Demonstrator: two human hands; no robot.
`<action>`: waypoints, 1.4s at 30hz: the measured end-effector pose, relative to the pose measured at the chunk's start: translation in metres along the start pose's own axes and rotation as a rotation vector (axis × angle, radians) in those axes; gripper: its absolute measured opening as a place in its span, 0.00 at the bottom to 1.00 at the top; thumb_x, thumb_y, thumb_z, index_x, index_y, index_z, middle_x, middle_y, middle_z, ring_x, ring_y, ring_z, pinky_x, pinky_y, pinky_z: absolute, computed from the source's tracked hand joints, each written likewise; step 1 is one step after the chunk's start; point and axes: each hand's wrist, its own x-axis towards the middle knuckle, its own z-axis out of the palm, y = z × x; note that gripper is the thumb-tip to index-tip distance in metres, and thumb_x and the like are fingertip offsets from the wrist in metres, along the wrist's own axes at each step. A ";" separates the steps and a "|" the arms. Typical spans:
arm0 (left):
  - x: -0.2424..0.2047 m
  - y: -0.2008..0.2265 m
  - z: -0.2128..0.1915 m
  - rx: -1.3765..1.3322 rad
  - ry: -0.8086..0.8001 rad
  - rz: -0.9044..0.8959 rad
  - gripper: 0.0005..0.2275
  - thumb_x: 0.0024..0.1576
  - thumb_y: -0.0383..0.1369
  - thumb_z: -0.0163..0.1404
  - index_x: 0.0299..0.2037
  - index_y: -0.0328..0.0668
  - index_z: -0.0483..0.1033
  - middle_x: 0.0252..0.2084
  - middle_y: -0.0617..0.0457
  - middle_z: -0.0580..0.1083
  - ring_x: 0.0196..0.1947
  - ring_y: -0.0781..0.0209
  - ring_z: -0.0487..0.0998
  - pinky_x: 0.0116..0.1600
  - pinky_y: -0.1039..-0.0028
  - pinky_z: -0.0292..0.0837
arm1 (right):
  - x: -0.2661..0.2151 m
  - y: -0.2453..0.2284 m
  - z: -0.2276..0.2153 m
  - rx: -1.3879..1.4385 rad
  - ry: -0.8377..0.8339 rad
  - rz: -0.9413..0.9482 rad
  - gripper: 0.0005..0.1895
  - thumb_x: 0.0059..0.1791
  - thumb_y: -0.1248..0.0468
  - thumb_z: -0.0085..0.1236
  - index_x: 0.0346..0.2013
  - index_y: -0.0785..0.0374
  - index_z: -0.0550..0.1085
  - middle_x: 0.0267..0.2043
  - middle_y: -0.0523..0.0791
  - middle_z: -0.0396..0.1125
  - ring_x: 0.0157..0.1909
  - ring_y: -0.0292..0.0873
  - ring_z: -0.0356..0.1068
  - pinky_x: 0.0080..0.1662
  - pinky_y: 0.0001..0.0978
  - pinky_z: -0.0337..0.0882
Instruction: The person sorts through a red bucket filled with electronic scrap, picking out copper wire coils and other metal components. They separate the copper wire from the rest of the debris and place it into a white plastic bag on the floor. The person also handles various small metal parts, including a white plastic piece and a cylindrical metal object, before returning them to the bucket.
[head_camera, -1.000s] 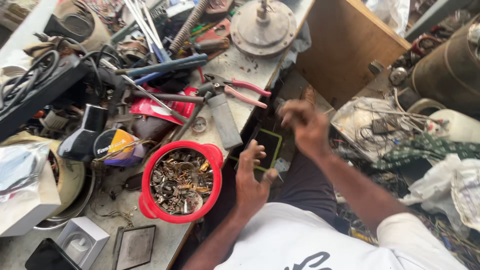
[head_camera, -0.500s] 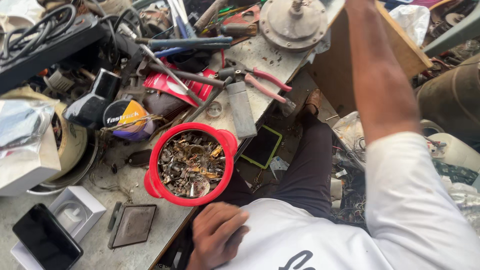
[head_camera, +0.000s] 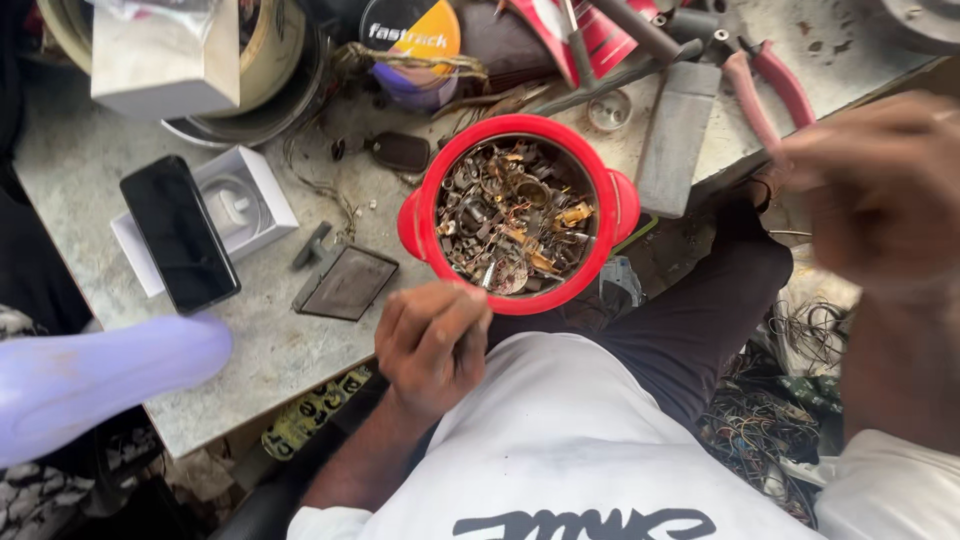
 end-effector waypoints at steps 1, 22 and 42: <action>0.002 0.000 0.002 0.048 -0.042 -0.051 0.10 0.61 0.28 0.60 0.50 0.39 0.78 0.46 0.51 0.75 0.45 0.55 0.77 0.50 0.65 0.72 | 0.005 -0.014 0.013 0.037 -0.114 -0.058 0.18 0.46 0.72 0.66 0.49 0.54 0.77 0.42 0.44 0.73 0.37 0.40 0.72 0.38 0.33 0.72; 0.023 -0.009 0.007 0.202 -0.022 -0.158 0.08 0.59 0.34 0.64 0.47 0.53 0.83 0.45 0.63 0.75 0.45 0.64 0.72 0.51 0.68 0.60 | 0.039 -0.063 0.119 0.406 -0.292 0.032 0.11 0.49 0.70 0.70 0.42 0.61 0.77 0.52 0.47 0.71 0.47 0.44 0.77 0.45 0.33 0.78; 0.022 0.002 0.012 -0.605 -0.076 -0.503 0.07 0.67 0.31 0.52 0.46 0.37 0.81 0.41 0.54 0.75 0.41 0.69 0.76 0.47 0.77 0.72 | -0.008 -0.061 0.122 0.823 -0.062 0.283 0.10 0.54 0.78 0.62 0.48 0.70 0.73 0.42 0.50 0.74 0.43 0.38 0.77 0.46 0.26 0.79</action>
